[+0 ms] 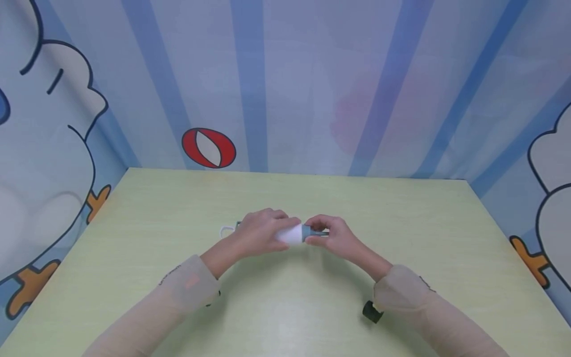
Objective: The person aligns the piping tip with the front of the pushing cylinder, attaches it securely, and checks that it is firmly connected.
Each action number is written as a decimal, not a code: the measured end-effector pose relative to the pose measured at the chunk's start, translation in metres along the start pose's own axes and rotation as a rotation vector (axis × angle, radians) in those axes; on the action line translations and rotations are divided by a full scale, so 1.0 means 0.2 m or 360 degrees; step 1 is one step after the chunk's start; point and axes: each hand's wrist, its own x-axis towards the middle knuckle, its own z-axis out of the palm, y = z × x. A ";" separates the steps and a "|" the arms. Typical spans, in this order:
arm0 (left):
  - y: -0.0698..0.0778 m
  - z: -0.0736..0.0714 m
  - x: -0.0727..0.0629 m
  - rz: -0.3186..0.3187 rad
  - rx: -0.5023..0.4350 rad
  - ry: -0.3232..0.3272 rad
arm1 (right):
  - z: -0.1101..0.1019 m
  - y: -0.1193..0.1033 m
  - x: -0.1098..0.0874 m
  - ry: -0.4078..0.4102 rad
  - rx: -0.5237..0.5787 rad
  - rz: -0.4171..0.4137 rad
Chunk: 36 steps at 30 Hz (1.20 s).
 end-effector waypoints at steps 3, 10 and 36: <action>-0.02 0.02 0.01 -0.0008 -0.0018 -0.0033 | 0.01 0.02 0.03 -0.0043 -0.0119 -0.0010; -0.09 0.11 0.08 -0.0090 -0.0066 -0.0188 | 0.03 0.07 0.12 -0.0145 -0.0343 0.0093; -0.16 0.21 0.13 -0.0274 -0.0108 -0.0359 | 0.05 0.12 0.21 -0.0287 -0.0527 0.0167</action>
